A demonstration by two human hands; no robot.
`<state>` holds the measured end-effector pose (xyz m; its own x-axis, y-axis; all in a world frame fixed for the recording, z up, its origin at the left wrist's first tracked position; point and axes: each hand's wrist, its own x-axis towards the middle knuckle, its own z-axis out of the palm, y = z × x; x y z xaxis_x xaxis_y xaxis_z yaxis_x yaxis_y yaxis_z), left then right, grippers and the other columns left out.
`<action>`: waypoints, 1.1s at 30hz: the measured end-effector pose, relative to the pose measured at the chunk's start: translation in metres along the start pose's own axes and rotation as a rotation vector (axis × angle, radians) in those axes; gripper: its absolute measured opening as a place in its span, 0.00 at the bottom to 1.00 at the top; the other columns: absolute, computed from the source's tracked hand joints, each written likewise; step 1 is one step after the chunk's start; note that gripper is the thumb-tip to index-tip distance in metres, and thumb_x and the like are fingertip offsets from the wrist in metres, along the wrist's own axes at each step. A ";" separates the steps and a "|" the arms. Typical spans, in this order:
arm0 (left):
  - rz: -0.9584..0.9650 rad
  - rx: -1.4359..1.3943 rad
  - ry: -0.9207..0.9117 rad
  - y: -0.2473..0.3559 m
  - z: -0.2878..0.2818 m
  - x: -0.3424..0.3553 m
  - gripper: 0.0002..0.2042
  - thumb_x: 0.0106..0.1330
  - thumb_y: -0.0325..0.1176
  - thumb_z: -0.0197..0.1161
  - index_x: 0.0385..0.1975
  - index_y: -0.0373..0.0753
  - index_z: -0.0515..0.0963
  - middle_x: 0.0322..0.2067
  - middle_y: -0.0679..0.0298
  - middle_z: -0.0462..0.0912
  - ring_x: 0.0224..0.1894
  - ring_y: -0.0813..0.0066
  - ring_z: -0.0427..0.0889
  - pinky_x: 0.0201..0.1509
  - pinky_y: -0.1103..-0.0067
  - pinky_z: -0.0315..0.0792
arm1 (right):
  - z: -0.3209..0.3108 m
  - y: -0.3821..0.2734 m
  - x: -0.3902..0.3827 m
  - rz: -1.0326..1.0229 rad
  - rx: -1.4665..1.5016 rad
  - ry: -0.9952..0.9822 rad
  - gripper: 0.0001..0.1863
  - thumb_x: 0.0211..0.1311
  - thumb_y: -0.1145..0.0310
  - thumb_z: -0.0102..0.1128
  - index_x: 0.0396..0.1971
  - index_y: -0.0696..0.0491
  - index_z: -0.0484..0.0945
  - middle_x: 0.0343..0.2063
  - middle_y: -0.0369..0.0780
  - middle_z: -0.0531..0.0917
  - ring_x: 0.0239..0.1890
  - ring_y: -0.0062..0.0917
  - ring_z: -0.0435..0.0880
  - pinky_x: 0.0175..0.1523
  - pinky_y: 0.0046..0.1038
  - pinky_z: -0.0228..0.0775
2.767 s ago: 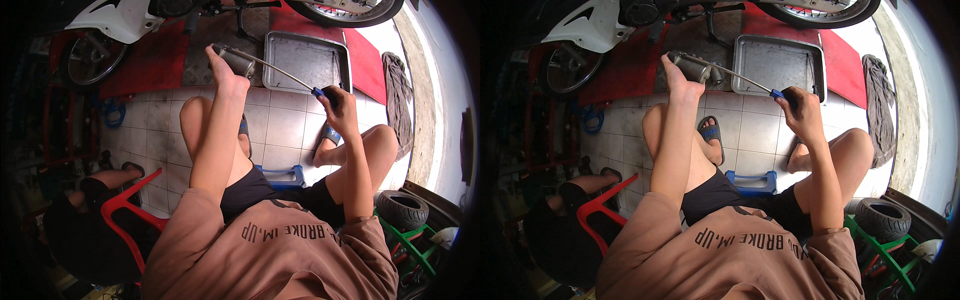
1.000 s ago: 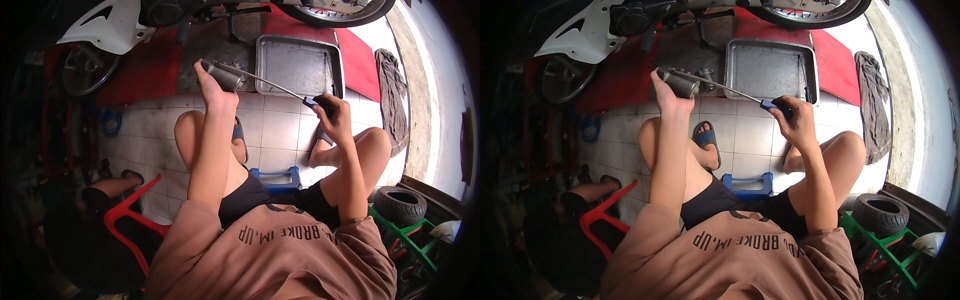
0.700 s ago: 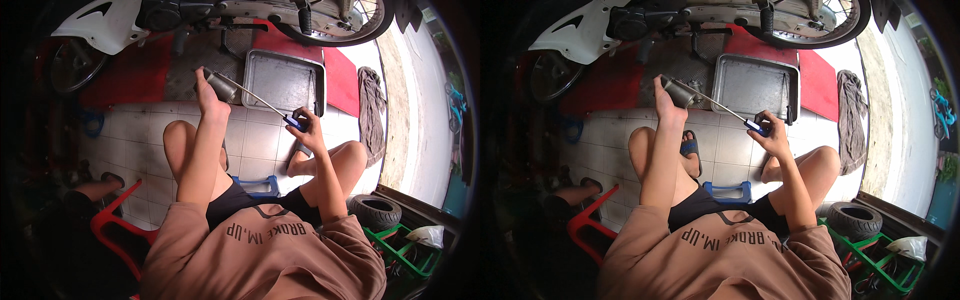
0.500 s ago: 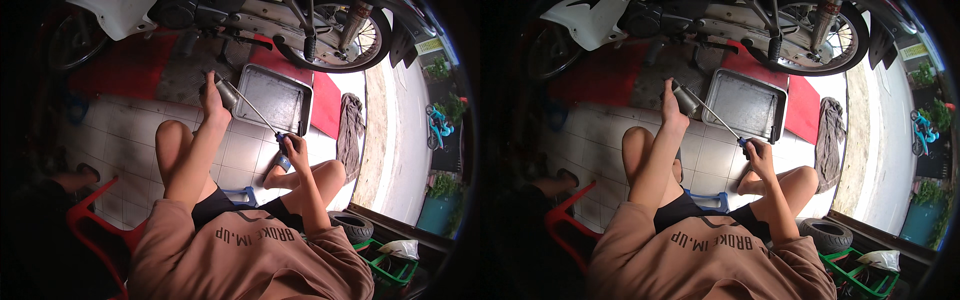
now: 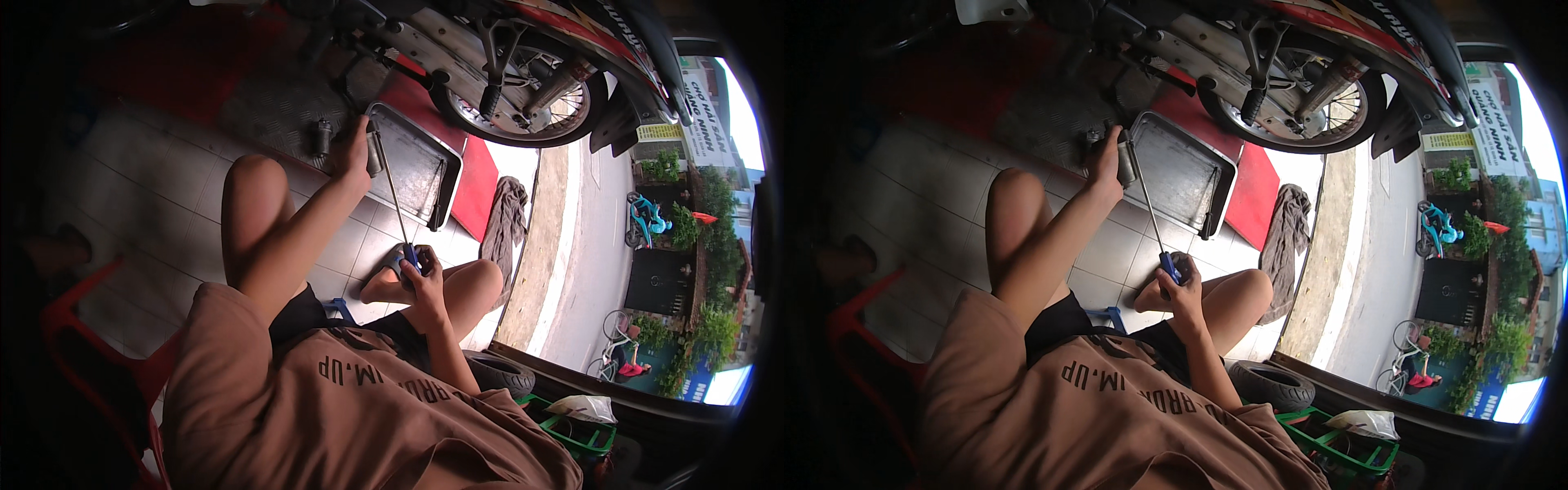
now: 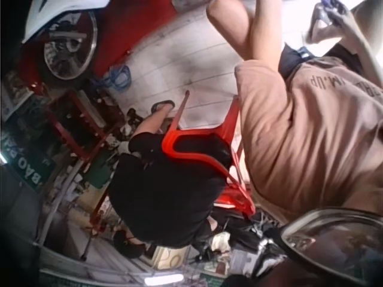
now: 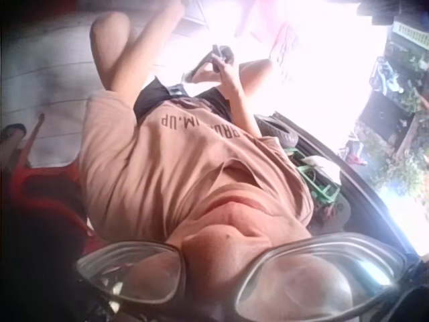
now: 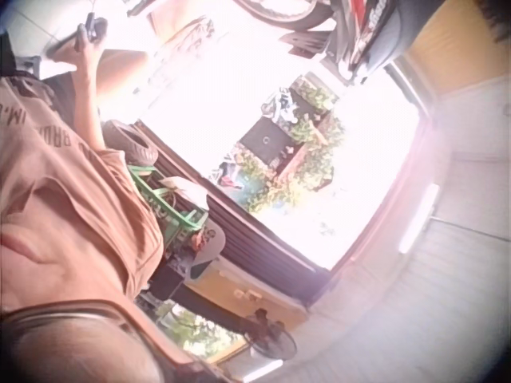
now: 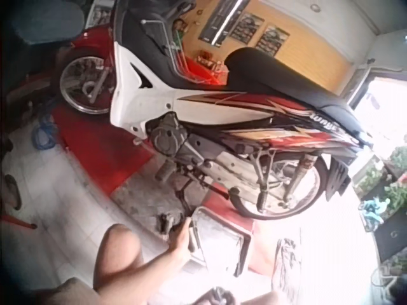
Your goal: The person holds a metal motorcycle part and uses a long screwdriver to poke and scrape the interior components before setting the tool down.
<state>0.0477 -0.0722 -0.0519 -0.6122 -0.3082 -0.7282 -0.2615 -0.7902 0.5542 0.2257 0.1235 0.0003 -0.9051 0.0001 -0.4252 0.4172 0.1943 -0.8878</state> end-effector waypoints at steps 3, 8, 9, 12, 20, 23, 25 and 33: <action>0.070 -0.038 -0.052 -0.002 0.005 -0.009 0.31 0.55 0.47 0.70 0.55 0.34 0.74 0.55 0.57 0.76 0.55 0.68 0.75 0.57 0.74 0.68 | -0.006 0.007 -0.001 -0.033 -0.006 0.008 0.10 0.66 0.65 0.58 0.32 0.57 0.75 0.23 0.32 0.74 0.26 0.12 0.70 0.30 0.17 0.61; 0.097 -0.033 -0.067 -0.001 0.008 -0.017 0.29 0.57 0.44 0.68 0.56 0.35 0.73 0.53 0.59 0.78 0.52 0.69 0.76 0.55 0.75 0.67 | 0.000 0.002 -0.004 0.108 0.228 0.089 0.13 0.69 0.62 0.54 0.30 0.57 0.75 0.20 0.31 0.72 0.23 0.14 0.69 0.28 0.17 0.60; 0.070 -0.024 -0.059 0.006 0.008 -0.024 0.28 0.58 0.44 0.68 0.56 0.35 0.73 0.53 0.60 0.78 0.52 0.69 0.76 0.55 0.75 0.67 | -0.003 0.003 -0.004 0.066 0.164 0.067 0.12 0.69 0.63 0.54 0.31 0.57 0.75 0.21 0.31 0.72 0.23 0.14 0.69 0.28 0.17 0.60; 0.079 -0.027 -0.094 0.007 0.005 -0.025 0.28 0.58 0.45 0.67 0.56 0.36 0.73 0.52 0.61 0.78 0.51 0.70 0.76 0.54 0.75 0.67 | -0.005 0.004 -0.005 -0.029 -0.012 0.035 0.09 0.65 0.65 0.59 0.33 0.55 0.74 0.23 0.32 0.73 0.25 0.13 0.70 0.28 0.17 0.60; 0.020 -0.083 -0.090 0.012 0.004 -0.032 0.27 0.57 0.43 0.68 0.55 0.36 0.74 0.52 0.61 0.79 0.51 0.71 0.76 0.53 0.75 0.68 | -0.005 0.009 -0.001 0.022 0.111 0.015 0.08 0.66 0.66 0.57 0.32 0.54 0.73 0.21 0.31 0.72 0.19 0.14 0.71 0.22 0.18 0.61; 0.049 -0.074 -0.104 0.007 0.004 -0.024 0.27 0.58 0.42 0.68 0.56 0.36 0.73 0.53 0.62 0.78 0.52 0.71 0.76 0.55 0.75 0.67 | -0.014 0.017 0.000 0.005 0.068 0.007 0.07 0.66 0.67 0.58 0.33 0.54 0.72 0.21 0.32 0.72 0.19 0.13 0.71 0.22 0.17 0.61; 0.072 -0.071 -0.110 0.003 0.002 -0.020 0.27 0.58 0.42 0.68 0.56 0.36 0.73 0.53 0.61 0.78 0.52 0.71 0.76 0.55 0.75 0.67 | -0.013 0.015 -0.001 0.106 0.181 0.023 0.07 0.65 0.68 0.59 0.34 0.55 0.72 0.21 0.31 0.72 0.20 0.13 0.70 0.22 0.17 0.60; 0.058 -0.040 -0.117 0.007 0.004 -0.027 0.26 0.59 0.42 0.66 0.56 0.37 0.74 0.52 0.60 0.78 0.51 0.71 0.76 0.55 0.75 0.67 | -0.014 0.016 -0.006 -0.064 -0.002 0.009 0.08 0.67 0.66 0.57 0.35 0.56 0.74 0.20 0.32 0.72 0.19 0.15 0.71 0.22 0.18 0.61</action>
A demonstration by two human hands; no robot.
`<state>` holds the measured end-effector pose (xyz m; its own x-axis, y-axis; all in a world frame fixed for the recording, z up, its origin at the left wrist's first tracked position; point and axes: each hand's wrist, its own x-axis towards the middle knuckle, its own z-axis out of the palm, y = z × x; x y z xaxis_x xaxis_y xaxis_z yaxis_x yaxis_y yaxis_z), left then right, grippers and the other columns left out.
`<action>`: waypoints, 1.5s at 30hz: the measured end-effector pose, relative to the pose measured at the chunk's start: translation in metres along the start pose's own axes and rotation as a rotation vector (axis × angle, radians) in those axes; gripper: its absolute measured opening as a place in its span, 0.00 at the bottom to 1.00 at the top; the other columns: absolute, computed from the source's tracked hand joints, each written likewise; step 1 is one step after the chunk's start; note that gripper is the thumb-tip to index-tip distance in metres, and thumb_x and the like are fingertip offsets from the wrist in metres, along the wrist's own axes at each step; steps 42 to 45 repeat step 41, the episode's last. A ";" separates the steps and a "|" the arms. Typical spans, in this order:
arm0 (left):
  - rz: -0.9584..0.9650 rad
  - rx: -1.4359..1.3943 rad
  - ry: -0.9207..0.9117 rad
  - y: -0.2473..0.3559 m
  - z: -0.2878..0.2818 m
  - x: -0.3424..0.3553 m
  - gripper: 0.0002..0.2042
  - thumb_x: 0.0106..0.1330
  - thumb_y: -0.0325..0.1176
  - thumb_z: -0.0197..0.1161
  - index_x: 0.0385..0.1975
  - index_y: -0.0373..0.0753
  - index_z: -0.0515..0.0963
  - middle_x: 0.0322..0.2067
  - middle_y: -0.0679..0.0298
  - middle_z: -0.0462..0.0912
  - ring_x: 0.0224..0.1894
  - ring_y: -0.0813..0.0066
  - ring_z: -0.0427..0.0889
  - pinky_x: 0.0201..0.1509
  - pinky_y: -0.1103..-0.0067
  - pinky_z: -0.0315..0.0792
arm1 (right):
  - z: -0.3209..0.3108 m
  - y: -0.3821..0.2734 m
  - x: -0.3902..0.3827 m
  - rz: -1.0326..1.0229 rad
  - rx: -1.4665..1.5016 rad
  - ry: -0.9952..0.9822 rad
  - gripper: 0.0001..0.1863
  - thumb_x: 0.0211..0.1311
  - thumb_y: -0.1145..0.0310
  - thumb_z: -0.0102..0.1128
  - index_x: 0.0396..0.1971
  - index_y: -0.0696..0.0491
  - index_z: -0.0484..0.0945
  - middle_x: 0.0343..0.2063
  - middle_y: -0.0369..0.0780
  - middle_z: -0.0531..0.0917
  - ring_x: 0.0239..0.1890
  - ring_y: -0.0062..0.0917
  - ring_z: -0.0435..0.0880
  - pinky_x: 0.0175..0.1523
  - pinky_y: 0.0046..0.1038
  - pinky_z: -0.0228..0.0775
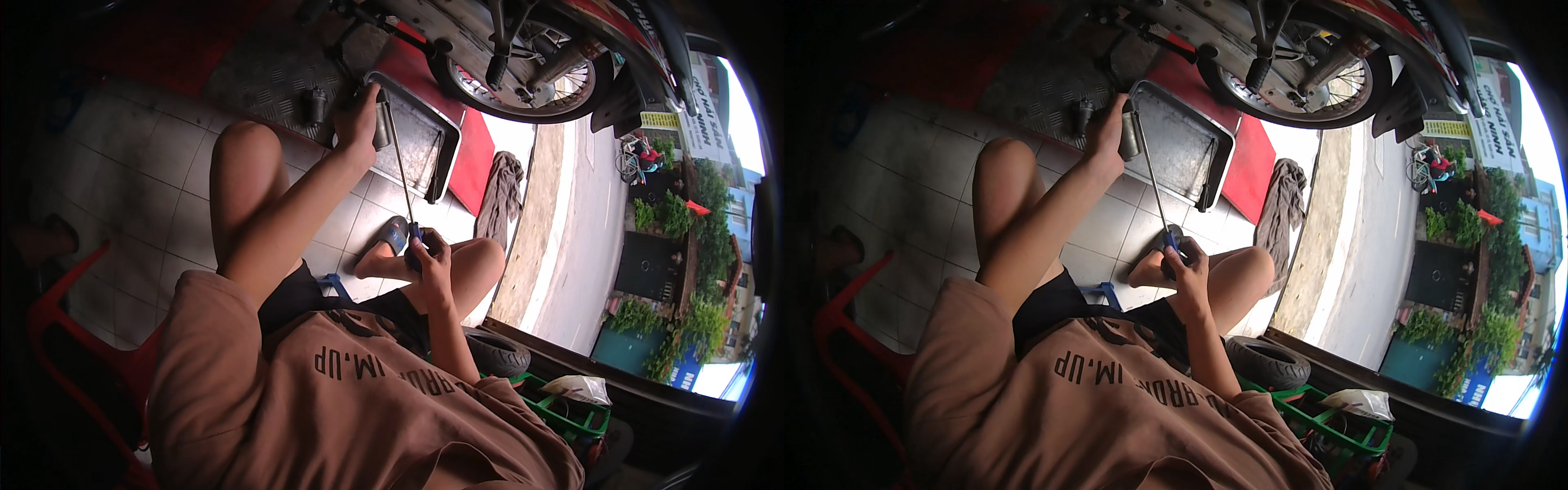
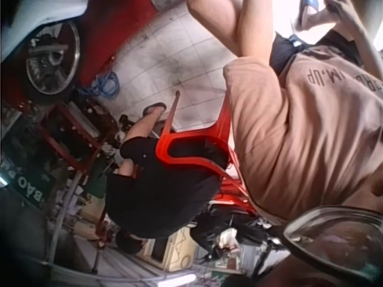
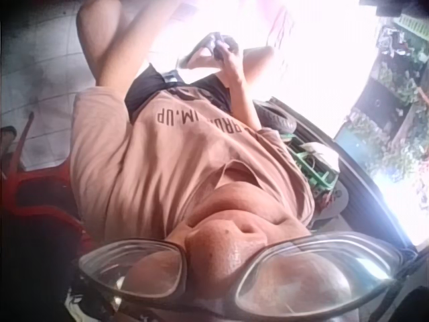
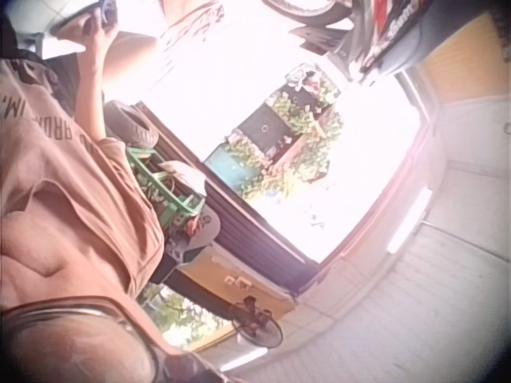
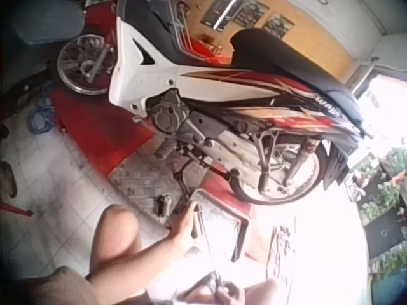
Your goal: The person holds a metal motorcycle part and uses a long screwdriver to poke and scrape the interior components before setting the tool down.
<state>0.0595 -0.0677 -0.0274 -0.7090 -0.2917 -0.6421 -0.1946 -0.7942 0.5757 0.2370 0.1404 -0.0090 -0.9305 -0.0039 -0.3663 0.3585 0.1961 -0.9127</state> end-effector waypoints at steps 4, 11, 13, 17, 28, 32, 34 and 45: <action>0.000 -0.021 -0.004 0.001 -0.002 -0.004 0.26 0.59 0.42 0.66 0.56 0.37 0.74 0.50 0.61 0.79 0.50 0.72 0.77 0.53 0.76 0.68 | 0.007 -0.003 0.000 0.173 0.138 0.162 0.08 0.66 0.66 0.58 0.34 0.55 0.74 0.20 0.32 0.72 0.19 0.14 0.70 0.22 0.18 0.60; 0.007 -0.052 -0.004 -0.004 -0.004 0.004 0.26 0.58 0.40 0.68 0.55 0.36 0.74 0.50 0.62 0.79 0.49 0.73 0.77 0.52 0.76 0.69 | -0.001 -0.006 0.000 0.044 -0.056 0.027 0.14 0.68 0.61 0.55 0.38 0.58 0.76 0.24 0.32 0.75 0.26 0.13 0.70 0.30 0.18 0.64; -0.007 -0.060 0.006 -0.004 -0.004 0.005 0.26 0.58 0.40 0.68 0.55 0.36 0.74 0.51 0.62 0.79 0.49 0.73 0.77 0.53 0.76 0.68 | -0.001 -0.007 -0.001 0.135 0.015 0.061 0.14 0.68 0.61 0.55 0.36 0.59 0.77 0.24 0.32 0.75 0.25 0.14 0.70 0.30 0.18 0.64; -0.017 -0.069 0.014 -0.005 -0.005 0.007 0.26 0.57 0.40 0.69 0.54 0.35 0.74 0.51 0.62 0.79 0.50 0.74 0.76 0.54 0.76 0.68 | 0.008 -0.010 -0.002 0.119 0.071 0.028 0.15 0.70 0.60 0.52 0.31 0.58 0.76 0.22 0.33 0.74 0.23 0.14 0.70 0.28 0.19 0.63; -0.032 -0.062 0.023 0.001 -0.002 -0.002 0.26 0.57 0.43 0.69 0.54 0.36 0.74 0.49 0.63 0.79 0.48 0.74 0.76 0.52 0.76 0.69 | 0.012 -0.001 -0.001 0.001 0.058 0.088 0.13 0.71 0.63 0.52 0.29 0.57 0.74 0.20 0.34 0.73 0.18 0.14 0.69 0.22 0.19 0.59; -0.040 -0.047 0.026 -0.001 -0.003 0.003 0.26 0.57 0.44 0.69 0.54 0.37 0.75 0.48 0.63 0.79 0.47 0.75 0.77 0.51 0.76 0.69 | 0.000 0.020 0.007 -0.093 -0.102 0.088 0.13 0.69 0.62 0.54 0.31 0.57 0.74 0.21 0.33 0.73 0.18 0.14 0.69 0.22 0.18 0.60; -0.035 -0.064 0.014 0.001 -0.004 0.003 0.25 0.58 0.43 0.69 0.53 0.38 0.75 0.48 0.63 0.80 0.46 0.75 0.77 0.50 0.76 0.69 | 0.000 0.008 0.007 0.084 0.004 0.021 0.11 0.67 0.63 0.59 0.32 0.56 0.74 0.21 0.33 0.73 0.19 0.13 0.69 0.23 0.18 0.60; -0.058 -0.080 0.017 0.008 -0.001 -0.011 0.24 0.58 0.42 0.68 0.52 0.38 0.75 0.47 0.63 0.80 0.45 0.75 0.77 0.50 0.76 0.70 | 0.009 0.006 0.002 -0.030 -0.011 -0.031 0.13 0.65 0.62 0.61 0.38 0.57 0.73 0.21 0.33 0.74 0.20 0.16 0.71 0.24 0.19 0.63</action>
